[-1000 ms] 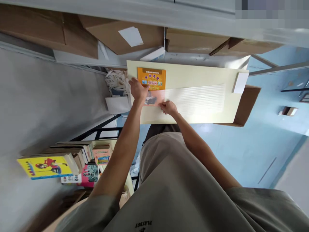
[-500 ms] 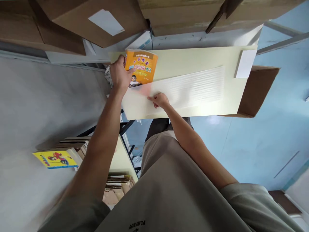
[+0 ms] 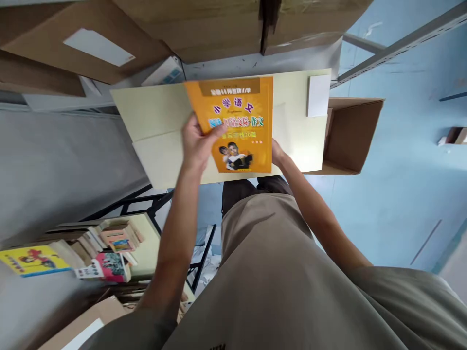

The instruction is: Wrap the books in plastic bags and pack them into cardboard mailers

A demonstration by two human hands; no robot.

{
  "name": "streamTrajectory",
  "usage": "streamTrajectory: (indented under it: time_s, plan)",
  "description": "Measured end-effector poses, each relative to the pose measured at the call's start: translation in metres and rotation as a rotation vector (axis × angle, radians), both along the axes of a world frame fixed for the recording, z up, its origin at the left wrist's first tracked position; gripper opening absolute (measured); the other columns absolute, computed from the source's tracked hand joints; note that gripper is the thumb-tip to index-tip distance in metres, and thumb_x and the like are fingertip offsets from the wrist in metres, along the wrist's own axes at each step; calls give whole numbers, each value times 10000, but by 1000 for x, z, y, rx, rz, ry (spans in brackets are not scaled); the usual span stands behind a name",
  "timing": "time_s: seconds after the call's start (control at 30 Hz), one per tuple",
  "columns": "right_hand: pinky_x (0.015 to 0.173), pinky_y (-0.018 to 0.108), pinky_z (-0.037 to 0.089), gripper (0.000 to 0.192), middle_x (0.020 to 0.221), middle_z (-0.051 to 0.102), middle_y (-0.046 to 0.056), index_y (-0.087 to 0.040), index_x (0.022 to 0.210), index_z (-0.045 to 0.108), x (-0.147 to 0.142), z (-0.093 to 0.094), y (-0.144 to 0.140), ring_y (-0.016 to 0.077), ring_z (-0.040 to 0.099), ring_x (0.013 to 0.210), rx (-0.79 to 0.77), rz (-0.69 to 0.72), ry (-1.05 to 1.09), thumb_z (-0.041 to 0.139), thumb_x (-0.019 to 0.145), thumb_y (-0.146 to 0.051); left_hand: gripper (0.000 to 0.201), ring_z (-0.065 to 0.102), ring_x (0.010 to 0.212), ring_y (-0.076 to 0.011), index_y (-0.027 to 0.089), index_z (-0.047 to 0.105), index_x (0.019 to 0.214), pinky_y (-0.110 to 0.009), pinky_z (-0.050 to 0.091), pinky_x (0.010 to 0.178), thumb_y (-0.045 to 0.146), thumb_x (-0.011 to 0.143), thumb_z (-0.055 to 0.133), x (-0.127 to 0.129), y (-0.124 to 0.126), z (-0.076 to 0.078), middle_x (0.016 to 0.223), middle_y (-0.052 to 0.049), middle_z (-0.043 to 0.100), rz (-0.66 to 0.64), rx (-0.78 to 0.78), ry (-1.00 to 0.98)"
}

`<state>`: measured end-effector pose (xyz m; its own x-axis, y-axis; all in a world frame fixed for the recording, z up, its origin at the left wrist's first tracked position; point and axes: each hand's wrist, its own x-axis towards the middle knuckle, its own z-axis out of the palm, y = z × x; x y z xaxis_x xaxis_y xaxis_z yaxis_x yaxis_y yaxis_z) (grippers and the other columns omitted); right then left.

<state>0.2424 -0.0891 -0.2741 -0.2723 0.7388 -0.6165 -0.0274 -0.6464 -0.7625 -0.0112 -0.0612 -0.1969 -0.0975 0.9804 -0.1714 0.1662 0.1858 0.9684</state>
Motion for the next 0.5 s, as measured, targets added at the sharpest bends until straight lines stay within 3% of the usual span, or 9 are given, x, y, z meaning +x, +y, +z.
streamTrajectory:
  time_s: [0.07,0.13,0.2,0.3,0.5]
  plan:
    - [1088,506,711,794,1119,888,97,-234,1117,821,48,2,-7,358,829,1262,12,-9,-54,606,1001,-989,738,842,1235,-336,241,712,1207,-543,722,1086,795,801,983,39,-13,-53,1199,-76,821,19,-156,-144]
    - [1034,484,713,753,1048,869,104,-227,1014,798,75,-4,-12,350,838,1170,25,-5,-155,727,920,-971,702,855,1169,-356,233,713,1122,-529,743,1023,727,741,1035,66,-24,-99,1148,-103,847,79,-310,-152]
    - [964,456,709,705,1025,859,112,-230,941,759,84,-13,-15,329,838,1068,49,-1,-275,847,824,-919,675,859,1123,-364,231,702,1070,-531,745,995,686,711,1049,79,-31,-131,1118,-117,855,138,-387,-82]
    - [908,429,696,611,1048,870,121,-234,942,743,82,-25,-16,310,838,1009,72,15,-363,889,810,-811,698,858,1114,-369,232,689,1085,-536,739,994,707,718,1044,82,-37,-150,1155,-148,855,162,-380,-24]
    - [964,422,691,316,1115,906,123,-222,1068,814,83,-9,-15,306,862,1035,141,186,-568,753,1034,-531,728,842,1253,-369,260,637,1222,-557,705,1107,794,842,954,87,-42,-148,1275,-159,822,180,-384,18]
